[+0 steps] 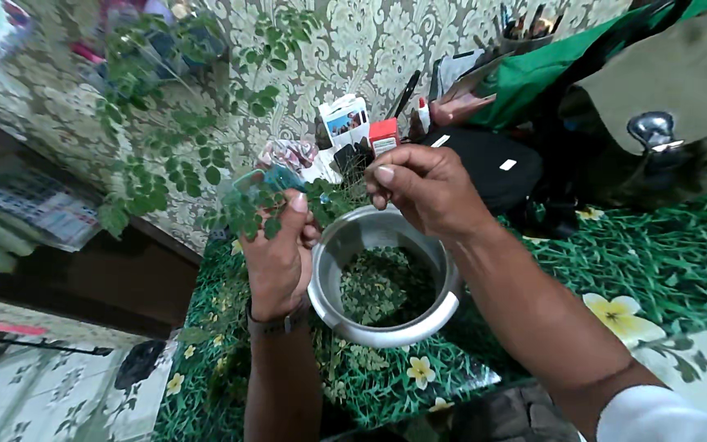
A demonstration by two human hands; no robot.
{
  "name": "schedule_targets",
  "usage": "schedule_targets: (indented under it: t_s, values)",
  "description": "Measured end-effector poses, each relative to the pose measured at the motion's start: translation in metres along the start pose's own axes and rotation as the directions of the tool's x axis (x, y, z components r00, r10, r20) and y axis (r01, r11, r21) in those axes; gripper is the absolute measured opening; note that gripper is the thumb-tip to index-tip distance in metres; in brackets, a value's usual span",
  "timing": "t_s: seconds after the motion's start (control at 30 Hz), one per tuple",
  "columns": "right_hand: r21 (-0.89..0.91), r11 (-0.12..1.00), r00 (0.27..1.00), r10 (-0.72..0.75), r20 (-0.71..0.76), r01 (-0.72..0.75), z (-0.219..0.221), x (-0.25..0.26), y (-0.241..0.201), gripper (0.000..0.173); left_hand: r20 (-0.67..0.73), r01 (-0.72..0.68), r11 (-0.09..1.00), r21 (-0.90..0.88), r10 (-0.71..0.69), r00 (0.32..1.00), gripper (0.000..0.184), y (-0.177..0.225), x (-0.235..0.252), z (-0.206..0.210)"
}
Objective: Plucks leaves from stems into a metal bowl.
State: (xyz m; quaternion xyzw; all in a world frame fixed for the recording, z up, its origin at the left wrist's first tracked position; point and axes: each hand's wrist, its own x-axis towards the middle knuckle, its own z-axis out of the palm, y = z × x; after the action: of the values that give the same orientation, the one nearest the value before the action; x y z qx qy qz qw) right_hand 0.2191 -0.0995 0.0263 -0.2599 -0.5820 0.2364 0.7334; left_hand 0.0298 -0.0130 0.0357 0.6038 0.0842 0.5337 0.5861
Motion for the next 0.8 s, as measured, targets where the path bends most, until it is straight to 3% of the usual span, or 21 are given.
schedule_targets:
  t_s: [0.2, 0.37, 0.57, 0.8]
  values:
    - [-0.109, 0.994, 0.999, 0.032, 0.012, -0.031, 0.007, -0.001, 0.008, 0.021, 0.147, 0.112, 0.969, -0.219, -0.081, 0.986, 0.022, -0.008, 0.001, 0.0]
    - [-0.142, 0.99, 0.998, -0.014, 0.066, 0.023, 0.011, 0.0, 0.015, 0.019, 0.127, 0.15, 0.97, -0.193, -0.127, 0.984, 0.018, -0.014, -0.002, 0.012]
    - [-0.075, 0.994, 0.994, 0.085, 0.073, -0.08, 0.012, -0.001, 0.011, 0.024, 0.157, 0.186, 0.97, -0.157, -0.161, 0.974, 0.013, -0.012, -0.001, 0.011]
    - [-0.086, 0.992, 0.992, 0.098, 0.076, -0.091, 0.011, -0.001, 0.011, 0.023, 0.148, 0.178, 0.977, -0.117, -0.16, 0.976, 0.018, -0.015, -0.003, 0.013]
